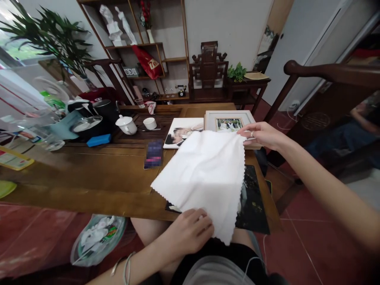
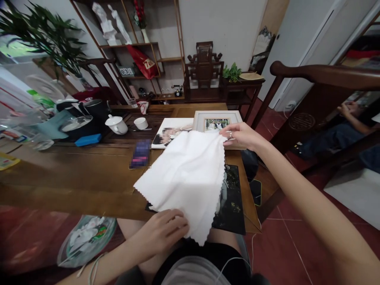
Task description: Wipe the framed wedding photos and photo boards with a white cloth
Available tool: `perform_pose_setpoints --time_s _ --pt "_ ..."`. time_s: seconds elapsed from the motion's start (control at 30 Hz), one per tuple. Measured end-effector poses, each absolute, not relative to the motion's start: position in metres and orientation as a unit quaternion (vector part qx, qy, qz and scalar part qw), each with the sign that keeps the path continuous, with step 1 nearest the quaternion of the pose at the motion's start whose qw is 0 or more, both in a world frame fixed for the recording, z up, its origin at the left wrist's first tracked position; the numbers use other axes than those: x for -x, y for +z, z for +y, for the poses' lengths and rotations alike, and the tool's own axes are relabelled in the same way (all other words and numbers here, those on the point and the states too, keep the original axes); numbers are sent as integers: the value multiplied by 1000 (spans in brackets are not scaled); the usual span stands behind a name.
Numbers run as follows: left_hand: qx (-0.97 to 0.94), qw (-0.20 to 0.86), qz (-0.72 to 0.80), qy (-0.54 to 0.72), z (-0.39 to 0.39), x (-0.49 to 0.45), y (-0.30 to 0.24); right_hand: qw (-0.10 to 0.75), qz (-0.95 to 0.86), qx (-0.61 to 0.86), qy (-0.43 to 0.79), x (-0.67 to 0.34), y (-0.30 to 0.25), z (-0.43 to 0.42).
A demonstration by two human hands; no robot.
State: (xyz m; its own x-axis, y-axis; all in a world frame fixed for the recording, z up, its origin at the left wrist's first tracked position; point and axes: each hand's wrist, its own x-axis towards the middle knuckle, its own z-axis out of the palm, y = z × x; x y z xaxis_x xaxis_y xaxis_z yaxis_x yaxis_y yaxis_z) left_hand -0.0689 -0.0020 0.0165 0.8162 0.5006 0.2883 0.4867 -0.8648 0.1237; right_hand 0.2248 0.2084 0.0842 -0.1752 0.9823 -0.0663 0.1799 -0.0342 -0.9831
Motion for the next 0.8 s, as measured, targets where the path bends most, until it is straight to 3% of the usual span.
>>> perform_pose_setpoints --time_s 0.1,0.17,0.3,0.47,0.57,0.7,0.8 --pt "-926 179 252 216 4 77 24 394 -557 513 522 -222 83 205" --pt "-902 210 285 249 4 77 24 391 -544 524 526 -220 83 203" --pt "-895 76 317 305 -3 54 7 374 -533 542 531 -214 85 201" --pt "-950 -14 231 211 -14 26 -17 376 -537 536 532 -207 88 199" --pt "-949 -50 224 216 -15 26 -29 358 -577 520 518 -207 87 197" --pt "-916 20 215 338 -9 26 -25 326 -638 506 480 -210 86 195" --pt "-848 107 271 444 -6 37 8 332 -690 534 359 -215 89 195"
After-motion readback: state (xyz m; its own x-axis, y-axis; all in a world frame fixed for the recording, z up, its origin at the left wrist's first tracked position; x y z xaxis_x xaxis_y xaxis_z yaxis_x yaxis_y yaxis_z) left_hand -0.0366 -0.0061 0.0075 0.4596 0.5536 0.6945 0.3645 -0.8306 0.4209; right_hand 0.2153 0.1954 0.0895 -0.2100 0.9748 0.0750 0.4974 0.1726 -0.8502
